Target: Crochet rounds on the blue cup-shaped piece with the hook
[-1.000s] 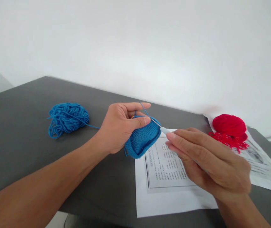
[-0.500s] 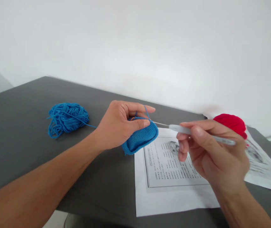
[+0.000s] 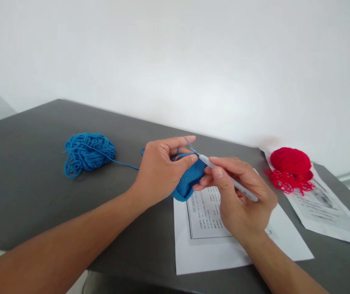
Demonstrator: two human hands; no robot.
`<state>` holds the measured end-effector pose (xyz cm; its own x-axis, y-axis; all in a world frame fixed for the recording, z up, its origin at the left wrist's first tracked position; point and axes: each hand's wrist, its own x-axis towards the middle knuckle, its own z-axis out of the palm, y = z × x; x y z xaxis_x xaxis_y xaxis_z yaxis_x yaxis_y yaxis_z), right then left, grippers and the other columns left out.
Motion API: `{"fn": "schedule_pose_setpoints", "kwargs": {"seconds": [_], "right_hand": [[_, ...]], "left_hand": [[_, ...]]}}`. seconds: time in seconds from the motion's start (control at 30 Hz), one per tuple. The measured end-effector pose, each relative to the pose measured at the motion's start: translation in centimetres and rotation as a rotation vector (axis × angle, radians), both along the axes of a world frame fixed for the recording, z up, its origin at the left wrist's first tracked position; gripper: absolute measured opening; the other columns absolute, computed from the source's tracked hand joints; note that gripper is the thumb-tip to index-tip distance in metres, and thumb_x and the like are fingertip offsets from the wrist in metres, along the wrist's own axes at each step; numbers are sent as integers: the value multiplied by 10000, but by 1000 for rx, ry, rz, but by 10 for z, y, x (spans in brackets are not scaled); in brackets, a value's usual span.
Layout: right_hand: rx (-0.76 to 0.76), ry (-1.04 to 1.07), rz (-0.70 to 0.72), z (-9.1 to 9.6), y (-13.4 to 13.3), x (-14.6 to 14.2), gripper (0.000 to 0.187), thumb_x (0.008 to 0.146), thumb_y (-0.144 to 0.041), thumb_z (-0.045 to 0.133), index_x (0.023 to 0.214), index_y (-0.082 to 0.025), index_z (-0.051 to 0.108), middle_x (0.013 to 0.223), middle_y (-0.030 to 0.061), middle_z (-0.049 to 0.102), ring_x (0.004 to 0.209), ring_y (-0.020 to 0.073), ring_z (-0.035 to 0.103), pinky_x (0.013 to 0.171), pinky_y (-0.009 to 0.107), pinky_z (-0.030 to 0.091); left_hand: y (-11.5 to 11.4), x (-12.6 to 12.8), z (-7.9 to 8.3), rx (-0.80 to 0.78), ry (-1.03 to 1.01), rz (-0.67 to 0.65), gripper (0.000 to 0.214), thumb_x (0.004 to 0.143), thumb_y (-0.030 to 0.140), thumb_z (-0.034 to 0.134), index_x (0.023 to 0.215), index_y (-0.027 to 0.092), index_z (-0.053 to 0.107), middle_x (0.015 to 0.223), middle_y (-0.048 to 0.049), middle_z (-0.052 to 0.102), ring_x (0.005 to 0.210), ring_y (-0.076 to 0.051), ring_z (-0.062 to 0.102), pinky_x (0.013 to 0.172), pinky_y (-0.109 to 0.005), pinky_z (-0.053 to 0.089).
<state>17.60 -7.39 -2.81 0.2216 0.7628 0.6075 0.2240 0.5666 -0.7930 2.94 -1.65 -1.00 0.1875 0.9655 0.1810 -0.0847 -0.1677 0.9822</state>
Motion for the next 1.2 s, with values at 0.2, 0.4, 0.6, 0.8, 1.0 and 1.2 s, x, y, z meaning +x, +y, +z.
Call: {"fn": "schedule_pose_setpoints", "kwargs": {"seconds": [0.2, 0.4, 0.6, 0.8, 1.0, 1.2], "right_hand": [[75, -124, -52, -4, -1, 1, 226, 949, -98, 664, 1091, -241, 766, 805, -8, 727, 579, 126, 719, 532, 278, 622], [259, -360, -124, -10, -4, 1, 376, 907, -25, 667, 1219, -226, 726, 923, 45, 754, 745, 172, 741, 636, 322, 635], [463, -601, -138, -4, -5, 10, 443, 889, -29, 709, 1311, -166, 705, 1065, 117, 756, 897, 207, 733, 723, 332, 650], [294, -422, 73, 3, -1, 26, 522, 886, 11, 704, 1336, -254, 702, 1105, 51, 747, 765, 145, 756, 650, 291, 659], [142, -309, 173, 11, 3, 41, 402, 900, -12, 711, 1217, -254, 764, 1008, 39, 741, 706, 157, 774, 584, 320, 675], [100, -302, 193, 14, 0, 52, 366, 902, -19, 709, 1186, -238, 780, 989, 43, 739, 692, 168, 771, 555, 339, 678]], "left_hand": [[-4, 4, -1, -64, -65, 36, 478, 750, 221, 823, 1206, 91, 765, 909, -77, 831, 830, -205, 752, 764, -285, 591], [-4, 6, -2, -261, -364, -39, 504, 634, 199, 924, 1115, 129, 791, 828, -49, 815, 712, -175, 715, 680, -280, 572], [0, -2, 7, -351, -510, -252, 354, 672, 138, 907, 1013, 116, 815, 795, -72, 805, 728, -179, 732, 697, -271, 588], [9, -11, 8, -399, -436, -306, 316, 704, 61, 857, 1014, 103, 813, 721, -32, 764, 623, -131, 696, 606, -223, 573], [14, -15, 10, -455, -335, -339, 293, 714, 43, 848, 999, 98, 814, 700, -33, 764, 604, -122, 698, 573, -190, 571], [19, -19, 12, -471, -281, -358, 245, 736, 9, 804, 967, 90, 813, 666, -28, 757, 538, -116, 684, 527, -183, 567]]}}
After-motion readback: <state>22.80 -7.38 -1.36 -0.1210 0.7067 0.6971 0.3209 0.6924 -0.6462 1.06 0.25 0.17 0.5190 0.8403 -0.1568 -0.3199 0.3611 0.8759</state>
